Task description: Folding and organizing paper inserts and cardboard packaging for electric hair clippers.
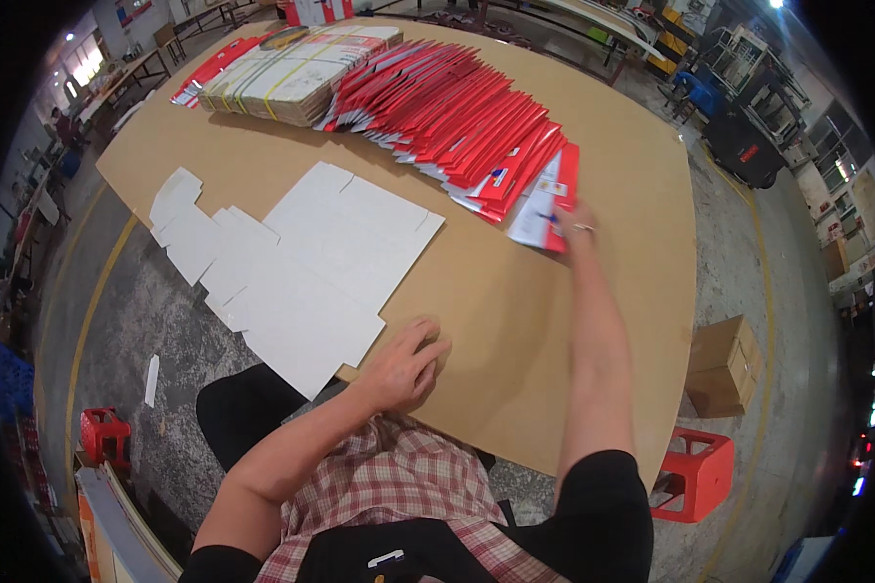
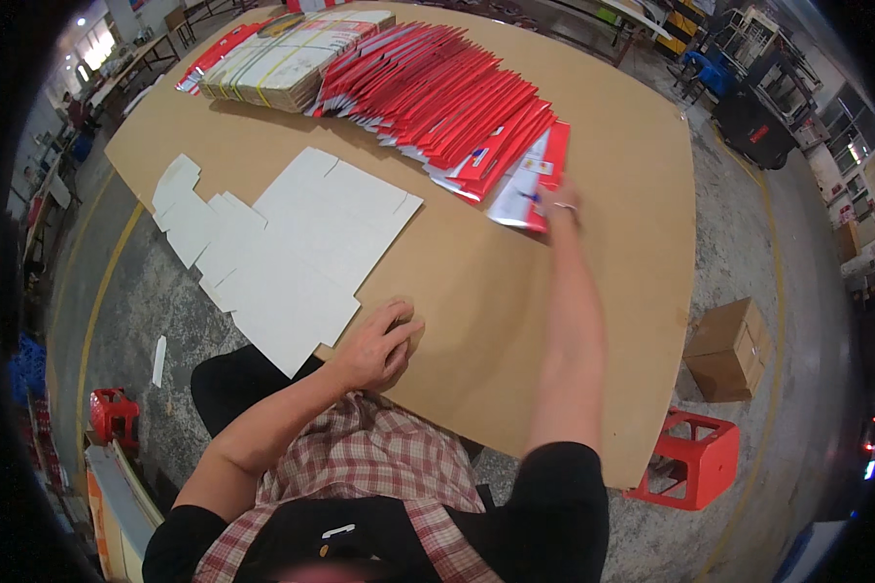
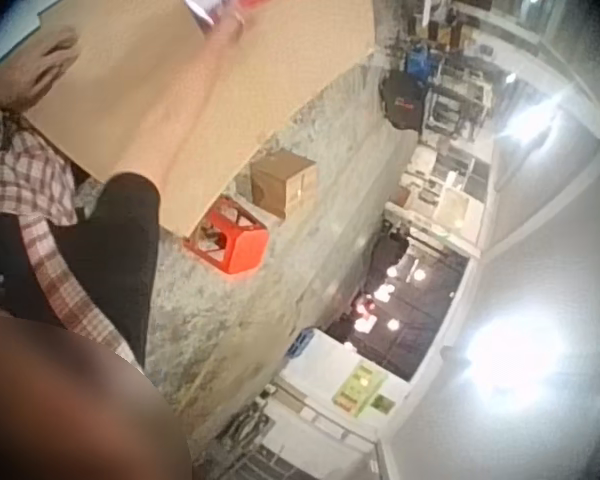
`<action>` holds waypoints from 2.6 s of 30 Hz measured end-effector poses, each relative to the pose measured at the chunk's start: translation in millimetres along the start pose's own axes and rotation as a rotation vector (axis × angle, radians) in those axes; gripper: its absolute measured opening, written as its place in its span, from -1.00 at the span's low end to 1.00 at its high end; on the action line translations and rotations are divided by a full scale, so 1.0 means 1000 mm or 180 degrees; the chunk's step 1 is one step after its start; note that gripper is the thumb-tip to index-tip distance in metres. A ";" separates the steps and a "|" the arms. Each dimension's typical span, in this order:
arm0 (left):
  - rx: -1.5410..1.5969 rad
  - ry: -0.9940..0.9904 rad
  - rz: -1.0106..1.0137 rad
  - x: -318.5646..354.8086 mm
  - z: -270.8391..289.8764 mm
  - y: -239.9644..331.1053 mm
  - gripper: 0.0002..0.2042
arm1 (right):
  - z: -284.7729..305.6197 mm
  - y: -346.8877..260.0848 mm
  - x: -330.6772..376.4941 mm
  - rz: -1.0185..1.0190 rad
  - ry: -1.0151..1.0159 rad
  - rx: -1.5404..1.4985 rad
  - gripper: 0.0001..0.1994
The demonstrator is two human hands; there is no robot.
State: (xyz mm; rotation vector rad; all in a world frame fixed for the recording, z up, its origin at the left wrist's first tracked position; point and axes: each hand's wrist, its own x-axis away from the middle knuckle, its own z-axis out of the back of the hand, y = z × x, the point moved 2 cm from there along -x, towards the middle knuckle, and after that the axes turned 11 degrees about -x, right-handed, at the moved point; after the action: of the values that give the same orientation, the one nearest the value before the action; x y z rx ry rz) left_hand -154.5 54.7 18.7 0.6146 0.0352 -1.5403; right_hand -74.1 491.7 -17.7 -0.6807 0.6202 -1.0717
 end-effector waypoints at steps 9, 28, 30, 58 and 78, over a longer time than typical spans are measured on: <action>0.0227 0.0153 -0.0265 0.004 0.000 0.007 -0.63 | -0.011 -0.011 0.080 0.0361 0.0246 -0.0527 -0.65; -0.1859 -0.1849 0.1081 0.071 0.102 -0.041 -0.23 | 0.224 -0.239 0.398 0.2700 -0.1798 -0.2980 -0.86; -0.1614 -0.2252 0.1169 0.067 0.109 -0.039 -0.27 | 0.226 -0.239 0.400 0.2747 -0.1741 -0.2810 -0.84; 0.0112 -0.1127 -0.0775 0.013 0.001 0.078 -0.63 | 0.204 0.044 0.471 0.0656 0.0210 0.0054 -0.64; 0.0305 -0.1920 -0.0092 -0.006 -0.028 0.047 -0.36 | 0.120 -0.039 0.441 0.2038 -0.1010 0.0137 -0.71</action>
State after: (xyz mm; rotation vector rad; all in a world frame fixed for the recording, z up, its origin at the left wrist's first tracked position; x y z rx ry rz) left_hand -101.1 67.2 13.8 0.2038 -0.4909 -1.7080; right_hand 147.7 94.1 33.5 -0.5433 0.4862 -0.3706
